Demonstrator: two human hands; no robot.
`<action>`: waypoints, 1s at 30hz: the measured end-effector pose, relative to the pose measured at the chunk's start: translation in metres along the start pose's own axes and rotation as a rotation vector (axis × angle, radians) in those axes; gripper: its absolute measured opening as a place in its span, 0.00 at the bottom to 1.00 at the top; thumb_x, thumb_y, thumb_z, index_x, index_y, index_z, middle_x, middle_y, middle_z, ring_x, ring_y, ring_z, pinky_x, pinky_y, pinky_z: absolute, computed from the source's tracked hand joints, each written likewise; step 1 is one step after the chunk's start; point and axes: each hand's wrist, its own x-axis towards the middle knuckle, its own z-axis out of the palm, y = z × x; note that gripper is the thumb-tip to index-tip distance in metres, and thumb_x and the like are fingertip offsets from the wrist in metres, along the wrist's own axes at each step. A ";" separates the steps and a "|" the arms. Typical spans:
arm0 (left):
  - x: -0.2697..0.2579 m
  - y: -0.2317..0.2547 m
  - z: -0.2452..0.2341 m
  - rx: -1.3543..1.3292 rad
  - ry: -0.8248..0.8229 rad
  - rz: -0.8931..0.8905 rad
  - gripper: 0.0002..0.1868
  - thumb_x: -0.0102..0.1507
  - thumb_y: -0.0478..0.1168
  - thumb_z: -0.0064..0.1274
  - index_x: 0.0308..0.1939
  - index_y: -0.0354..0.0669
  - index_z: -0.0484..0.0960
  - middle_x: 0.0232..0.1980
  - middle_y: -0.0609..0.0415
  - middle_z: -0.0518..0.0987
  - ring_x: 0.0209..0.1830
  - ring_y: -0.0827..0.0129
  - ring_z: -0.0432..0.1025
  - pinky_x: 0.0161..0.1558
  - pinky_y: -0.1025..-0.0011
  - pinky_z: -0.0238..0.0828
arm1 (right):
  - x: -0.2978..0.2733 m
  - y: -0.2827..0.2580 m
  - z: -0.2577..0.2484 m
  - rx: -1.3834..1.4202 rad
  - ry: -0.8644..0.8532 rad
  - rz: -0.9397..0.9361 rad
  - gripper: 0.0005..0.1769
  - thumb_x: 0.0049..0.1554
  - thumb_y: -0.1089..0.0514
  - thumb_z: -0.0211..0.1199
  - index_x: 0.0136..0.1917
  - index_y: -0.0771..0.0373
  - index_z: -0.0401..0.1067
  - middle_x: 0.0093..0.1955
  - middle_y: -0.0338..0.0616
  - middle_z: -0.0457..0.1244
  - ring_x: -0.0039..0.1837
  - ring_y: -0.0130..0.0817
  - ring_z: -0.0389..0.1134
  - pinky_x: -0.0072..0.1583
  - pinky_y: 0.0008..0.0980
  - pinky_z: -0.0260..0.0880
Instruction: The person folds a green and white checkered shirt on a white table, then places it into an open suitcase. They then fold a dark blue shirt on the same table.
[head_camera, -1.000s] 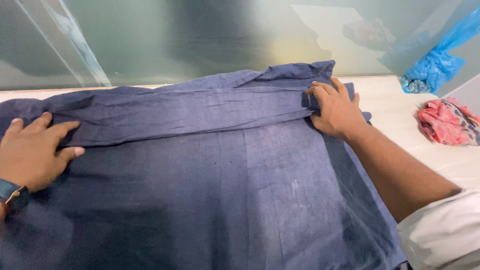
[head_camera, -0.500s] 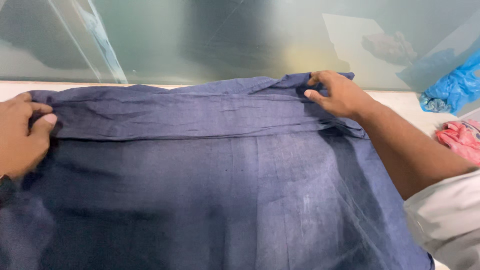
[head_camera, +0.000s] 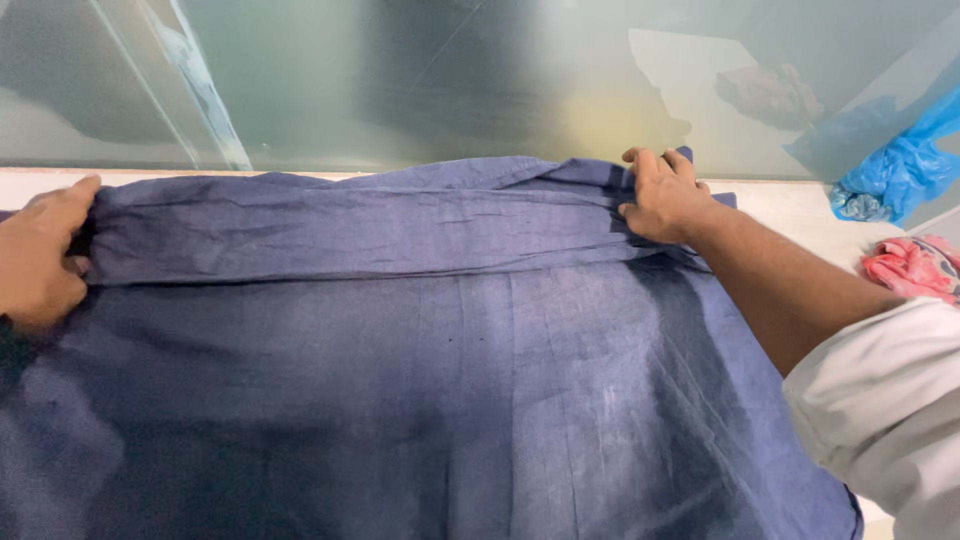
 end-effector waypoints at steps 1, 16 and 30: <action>0.003 -0.006 0.002 0.008 -0.051 0.018 0.53 0.50 0.25 0.58 0.82 0.36 0.62 0.63 0.33 0.78 0.61 0.44 0.73 0.59 0.55 0.70 | 0.005 0.006 0.001 0.009 -0.018 -0.037 0.43 0.55 0.51 0.68 0.77 0.53 0.50 0.68 0.48 0.59 0.76 0.57 0.46 0.72 0.58 0.48; -0.017 -0.050 0.053 -0.323 0.469 0.065 0.07 0.76 0.34 0.49 0.46 0.31 0.75 0.46 0.47 0.76 0.42 0.63 0.72 0.51 0.70 0.72 | -0.024 0.014 -0.022 0.149 0.222 -0.123 0.09 0.63 0.57 0.61 0.56 0.60 0.72 0.50 0.54 0.68 0.58 0.53 0.68 0.59 0.48 0.67; -0.139 -0.042 0.064 -0.537 0.243 -0.234 0.13 0.86 0.38 0.37 0.57 0.33 0.75 0.38 0.42 0.80 0.30 0.63 0.77 0.39 0.71 0.77 | -0.149 0.029 0.008 0.026 0.605 -0.369 0.15 0.48 0.67 0.61 0.49 0.57 0.73 0.59 0.44 0.64 0.66 0.52 0.61 0.68 0.48 0.62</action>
